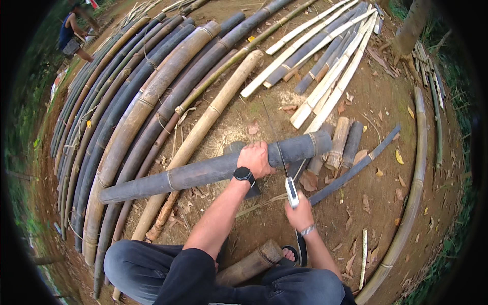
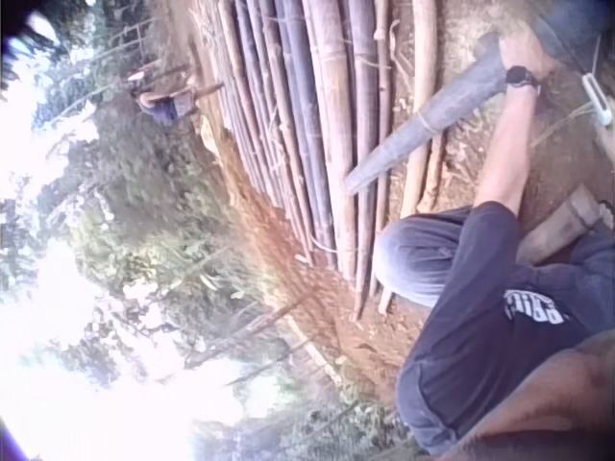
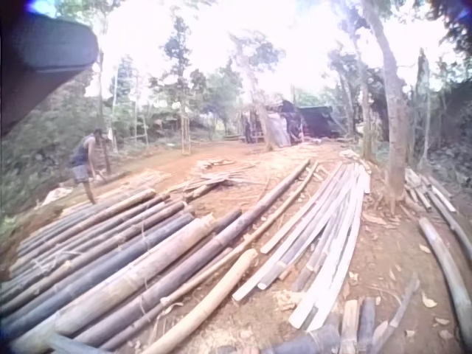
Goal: The person saws off a section of a bamboo pole using a handsaw while holding the pole steady on a wooden support.
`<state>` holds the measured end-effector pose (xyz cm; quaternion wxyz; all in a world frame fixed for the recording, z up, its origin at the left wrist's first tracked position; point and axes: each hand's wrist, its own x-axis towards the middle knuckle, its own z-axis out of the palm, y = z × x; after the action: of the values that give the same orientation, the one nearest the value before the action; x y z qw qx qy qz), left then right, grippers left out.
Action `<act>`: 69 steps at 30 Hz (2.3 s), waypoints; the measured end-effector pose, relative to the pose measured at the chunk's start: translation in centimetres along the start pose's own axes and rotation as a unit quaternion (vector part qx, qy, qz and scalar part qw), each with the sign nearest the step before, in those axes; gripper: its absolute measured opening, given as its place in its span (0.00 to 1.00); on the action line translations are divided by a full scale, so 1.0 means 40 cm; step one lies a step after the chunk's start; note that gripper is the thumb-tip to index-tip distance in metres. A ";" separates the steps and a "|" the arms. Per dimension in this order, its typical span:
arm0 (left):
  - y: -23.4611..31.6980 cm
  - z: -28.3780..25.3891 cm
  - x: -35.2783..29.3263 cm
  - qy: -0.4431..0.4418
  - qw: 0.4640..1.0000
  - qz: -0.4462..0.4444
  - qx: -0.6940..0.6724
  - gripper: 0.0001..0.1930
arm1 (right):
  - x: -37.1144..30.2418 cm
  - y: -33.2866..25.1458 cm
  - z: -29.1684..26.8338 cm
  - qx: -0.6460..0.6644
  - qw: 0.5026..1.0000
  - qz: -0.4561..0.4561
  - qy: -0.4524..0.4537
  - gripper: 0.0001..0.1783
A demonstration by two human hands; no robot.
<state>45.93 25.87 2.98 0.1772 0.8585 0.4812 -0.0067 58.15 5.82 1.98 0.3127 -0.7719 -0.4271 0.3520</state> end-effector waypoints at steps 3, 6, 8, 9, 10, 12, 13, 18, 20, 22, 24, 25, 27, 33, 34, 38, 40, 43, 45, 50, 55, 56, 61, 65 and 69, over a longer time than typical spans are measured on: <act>0.004 0.017 -0.004 0.069 0.997 0.040 0.021 0.36 | -0.046 0.042 0.010 0.003 0.999 -0.031 0.023 0.12; 0.000 0.013 -0.007 0.057 0.998 0.036 0.003 0.36 | 0.064 -0.032 0.006 0.011 1.000 0.002 0.002 0.12; -0.006 -0.005 -0.002 0.022 0.999 0.025 0.005 0.38 | 0.072 -0.033 0.018 0.000 1.000 0.014 -0.005 0.12; -0.003 0.000 -0.005 0.023 0.999 0.025 0.013 0.37 | 0.037 -0.004 0.019 0.006 1.000 -0.002 -0.001 0.13; -0.004 0.004 -0.006 0.030 0.999 0.022 0.023 0.37 | -0.002 0.026 0.015 0.013 1.000 -0.023 0.003 0.13; 0.013 0.020 -0.005 0.068 0.996 0.038 0.041 0.36 | -0.031 0.072 0.014 0.037 0.994 -0.098 0.043 0.13; 0.012 0.027 -0.004 0.065 0.997 0.037 0.035 0.36 | -0.014 0.064 0.016 0.028 0.996 -0.078 0.035 0.12; -0.008 0.018 -0.002 0.042 0.999 0.024 0.013 0.37 | 0.019 -0.009 0.004 0.012 1.000 0.012 -0.015 0.19; 0.004 0.004 0.002 0.031 0.999 0.022 0.015 0.35 | -0.025 0.061 -0.014 0.050 0.997 0.026 -0.048 0.24; -0.006 0.003 0.008 0.026 0.999 0.026 0.001 0.35 | -0.065 0.069 -0.024 0.150 0.987 0.016 -0.053 0.23; -0.008 0.012 0.011 0.037 0.999 0.029 -0.006 0.34 | -0.080 0.066 -0.038 0.146 0.988 -0.022 -0.047 0.20; -0.012 0.018 0.007 0.049 0.998 0.030 -0.002 0.34 | -0.088 0.054 -0.040 0.107 0.993 -0.018 -0.037 0.20; -0.021 0.026 0.000 0.055 0.998 0.028 0.003 0.33 | -0.100 0.026 -0.040 0.029 0.999 -0.012 -0.018 0.20; -0.009 0.006 0.005 0.037 0.999 0.028 -0.004 0.34 | -0.102 0.008 -0.024 -0.065 0.993 -0.052 0.078 0.18; -0.009 0.007 0.007 0.040 0.999 0.027 0.000 0.34 | -0.105 0.009 -0.025 -0.062 0.991 -0.086 0.081 0.18; -0.016 0.004 0.006 0.027 0.999 0.025 0.002 0.33 | -0.125 0.009 -0.040 -0.066 0.988 -0.123 0.057 0.20; -0.013 0.003 0.006 0.029 0.999 0.025 0.005 0.33 | -0.132 0.007 -0.048 -0.071 0.993 -0.085 0.031 0.20; -0.010 0.008 0.003 0.046 0.999 0.029 0.003 0.33 | -0.138 0.009 -0.057 -0.029 0.999 -0.015 -0.009 0.17; -0.015 0.012 0.003 0.052 0.998 0.029 0.003 0.33 | -0.142 0.005 -0.061 0.055 0.997 0.030 -0.044 0.14; -0.011 0.010 0.006 0.053 0.998 0.031 -0.002 0.33 | -0.152 0.084 -0.059 0.116 0.990 -0.039 -0.068 0.16; -0.007 -0.008 0.007 0.009 1.000 0.010 -0.003 0.35 | -0.161 0.032 -0.072 0.107 0.989 0.056 -0.090 0.17; -0.006 -0.013 0.009 -0.002 1.000 0.007 -0.002 0.36 | -0.164 0.021 -0.073 0.090 0.990 0.070 -0.085 0.17; -0.018 0.043 0.006 0.099 0.993 0.056 0.020 0.36 | -0.093 0.019 -0.039 0.014 0.999 -0.038 -0.018 0.19; -0.017 -0.006 0.014 0.016 1.000 0.023 0.001 0.36 | -0.123 0.062 -0.028 0.035 0.999 0.014 -0.036 0.19; 0.003 -0.004 0.013 0.020 0.999 0.025 -0.003 0.36 | -0.132 0.089 -0.032 0.012 0.999 0.022 -0.021 0.19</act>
<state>46.30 26.30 3.06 0.1700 0.8695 0.4634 0.0167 58.69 -0.62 1.37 0.3056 -0.7698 -0.4121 0.3798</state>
